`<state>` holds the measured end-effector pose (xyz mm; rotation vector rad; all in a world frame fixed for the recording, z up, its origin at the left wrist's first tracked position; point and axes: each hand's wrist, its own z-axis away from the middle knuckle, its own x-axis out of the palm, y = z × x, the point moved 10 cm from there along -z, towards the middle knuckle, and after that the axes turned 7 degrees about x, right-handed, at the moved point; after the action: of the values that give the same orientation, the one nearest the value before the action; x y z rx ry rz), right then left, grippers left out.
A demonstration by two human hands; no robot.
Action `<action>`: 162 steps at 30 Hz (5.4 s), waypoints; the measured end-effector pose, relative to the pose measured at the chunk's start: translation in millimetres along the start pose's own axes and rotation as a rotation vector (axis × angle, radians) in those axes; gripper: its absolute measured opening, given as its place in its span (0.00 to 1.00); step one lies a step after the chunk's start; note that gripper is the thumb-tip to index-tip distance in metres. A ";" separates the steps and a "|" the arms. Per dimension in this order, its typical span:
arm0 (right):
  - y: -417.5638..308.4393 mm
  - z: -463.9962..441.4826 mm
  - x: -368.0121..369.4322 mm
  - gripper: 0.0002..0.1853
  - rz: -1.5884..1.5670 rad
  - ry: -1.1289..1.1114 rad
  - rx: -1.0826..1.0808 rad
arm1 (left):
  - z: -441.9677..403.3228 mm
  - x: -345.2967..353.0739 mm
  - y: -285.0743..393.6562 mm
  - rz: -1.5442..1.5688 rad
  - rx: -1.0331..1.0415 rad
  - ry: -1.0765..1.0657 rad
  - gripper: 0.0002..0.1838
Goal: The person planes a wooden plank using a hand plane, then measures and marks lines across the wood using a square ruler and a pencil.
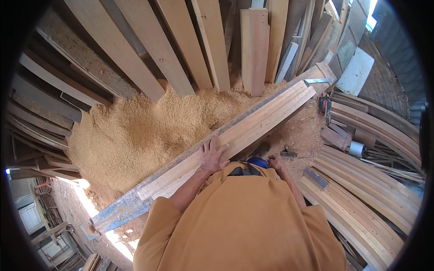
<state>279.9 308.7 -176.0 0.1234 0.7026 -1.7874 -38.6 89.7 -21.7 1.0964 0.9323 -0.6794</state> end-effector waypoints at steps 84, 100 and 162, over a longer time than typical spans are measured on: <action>153.4 3.4 72.0 0.19 -0.131 0.072 0.303 | -174.1 0.6 111.5 -0.142 0.082 -0.112 0.50; 167.8 2.7 -21.2 0.20 -0.285 0.507 0.284 | -176.0 9.5 121.1 -0.296 0.068 -0.180 0.53; 19.6 138.1 -33.3 0.18 -1.127 0.607 -0.123 | -169.4 6.3 -4.9 0.535 -0.025 -0.282 0.45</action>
<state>345.1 262.1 -57.1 0.2159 1.5099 -2.8028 -88.1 247.9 -57.4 1.1297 0.3768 -0.3627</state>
